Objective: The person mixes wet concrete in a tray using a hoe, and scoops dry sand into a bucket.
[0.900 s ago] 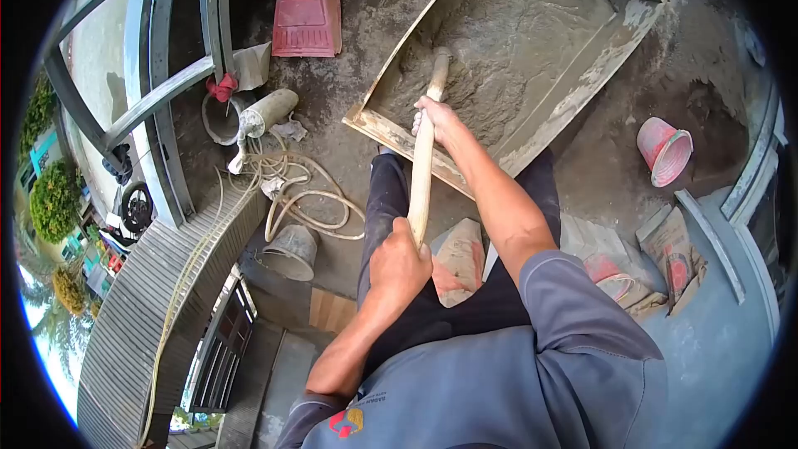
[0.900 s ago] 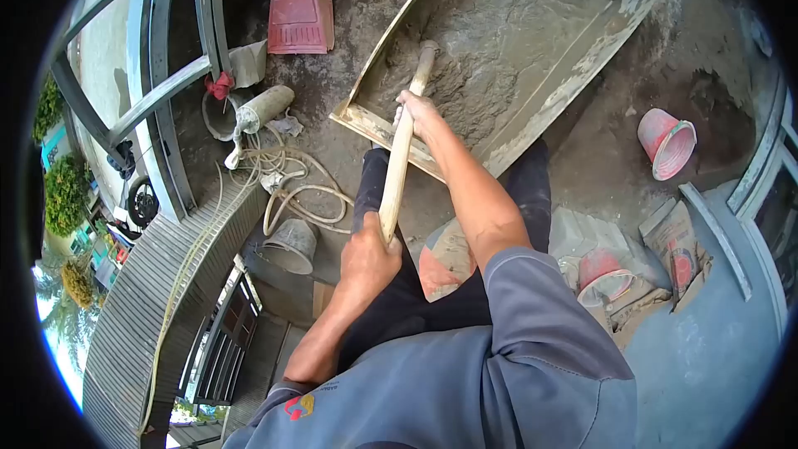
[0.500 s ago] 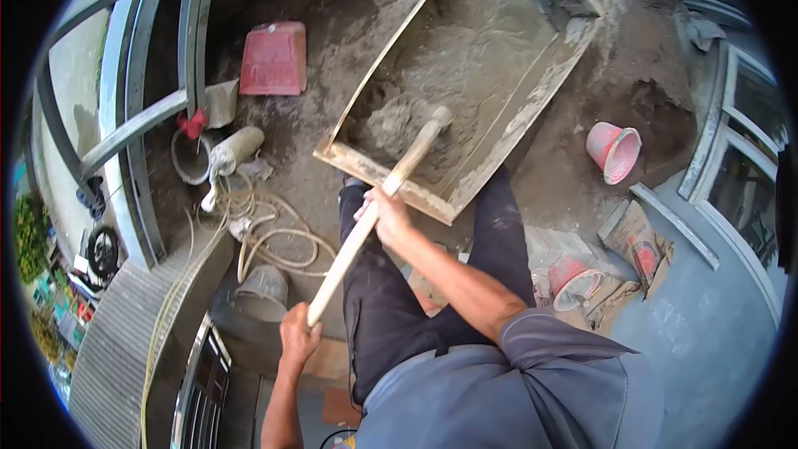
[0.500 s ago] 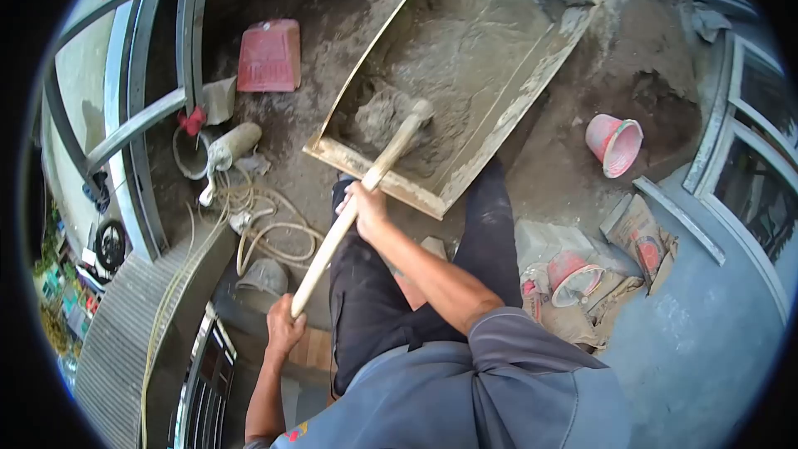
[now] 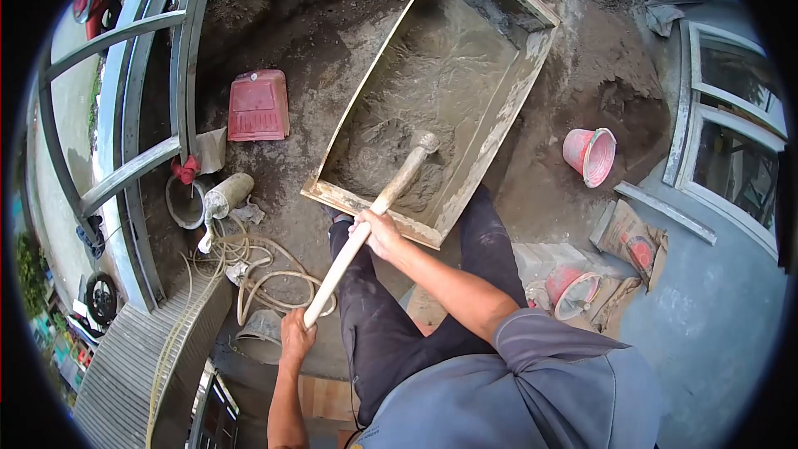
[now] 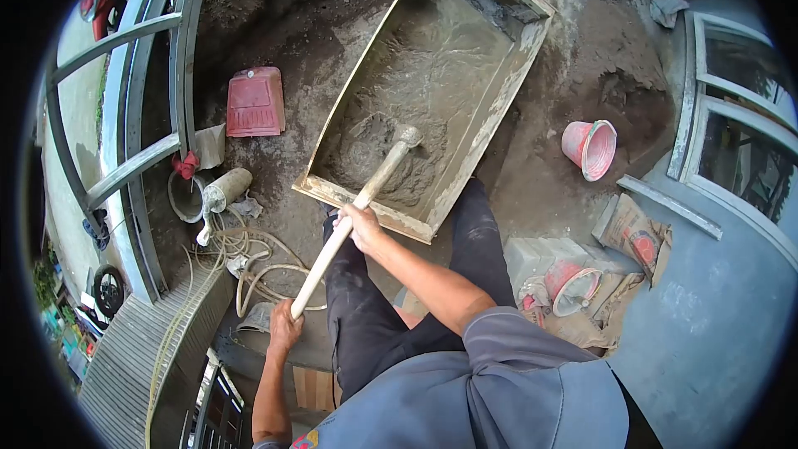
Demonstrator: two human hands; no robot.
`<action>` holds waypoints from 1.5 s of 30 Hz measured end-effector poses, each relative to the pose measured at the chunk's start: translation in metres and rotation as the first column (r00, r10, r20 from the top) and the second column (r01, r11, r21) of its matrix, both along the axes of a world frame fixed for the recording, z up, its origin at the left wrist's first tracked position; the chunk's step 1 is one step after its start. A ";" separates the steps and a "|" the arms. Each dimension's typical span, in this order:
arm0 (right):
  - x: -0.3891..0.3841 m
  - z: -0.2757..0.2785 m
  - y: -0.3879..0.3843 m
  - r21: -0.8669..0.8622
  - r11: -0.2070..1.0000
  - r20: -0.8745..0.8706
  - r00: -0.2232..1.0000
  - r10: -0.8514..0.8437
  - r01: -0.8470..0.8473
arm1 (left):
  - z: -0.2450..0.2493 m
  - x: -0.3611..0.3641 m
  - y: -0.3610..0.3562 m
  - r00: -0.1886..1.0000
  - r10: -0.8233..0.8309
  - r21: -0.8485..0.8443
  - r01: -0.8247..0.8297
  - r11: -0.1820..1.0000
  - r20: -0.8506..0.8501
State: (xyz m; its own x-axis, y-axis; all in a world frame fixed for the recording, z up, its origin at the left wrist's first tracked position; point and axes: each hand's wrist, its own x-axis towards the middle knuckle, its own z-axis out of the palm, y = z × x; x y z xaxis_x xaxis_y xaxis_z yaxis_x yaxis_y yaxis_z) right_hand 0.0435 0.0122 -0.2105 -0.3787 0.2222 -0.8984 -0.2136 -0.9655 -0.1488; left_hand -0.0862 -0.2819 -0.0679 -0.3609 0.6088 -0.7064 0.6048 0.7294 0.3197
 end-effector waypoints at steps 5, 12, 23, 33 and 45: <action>0.028 -0.091 0.078 -0.121 0.993 0.124 0.992 0.018 -0.003 | -0.021 0.042 0.107 1.000 0.030 -0.003 -0.030 1.000 0.002; 0.087 -0.053 0.205 0.198 0.980 0.292 0.954 -0.075 0.017 | -0.031 0.086 0.217 0.998 0.021 0.241 -0.035 0.970 0.059; 0.083 -0.121 0.139 -0.081 0.995 0.245 0.967 0.076 -0.058 | 0.001 0.104 0.207 1.000 -0.012 -0.011 0.012 1.000 0.011; 0.124 0.016 0.150 0.046 0.885 0.247 0.863 0.440 -0.464 | 0.111 0.112 0.219 0.999 -0.037 -0.020 0.037 0.999 0.018; 0.457 0.146 0.170 0.130 0.757 0.843 0.474 0.255 -0.640 | 0.089 0.066 0.278 0.997 -0.063 -0.150 0.054 0.987 -0.053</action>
State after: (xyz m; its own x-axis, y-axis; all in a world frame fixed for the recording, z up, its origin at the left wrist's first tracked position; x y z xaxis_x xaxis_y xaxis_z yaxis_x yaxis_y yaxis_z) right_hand 0.5004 0.1819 -0.0641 0.2221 0.6119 -0.7591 0.6068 -0.6962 -0.3836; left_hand -0.0199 -0.0043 0.0208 -0.3701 0.5200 -0.7698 0.6617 0.7292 0.1744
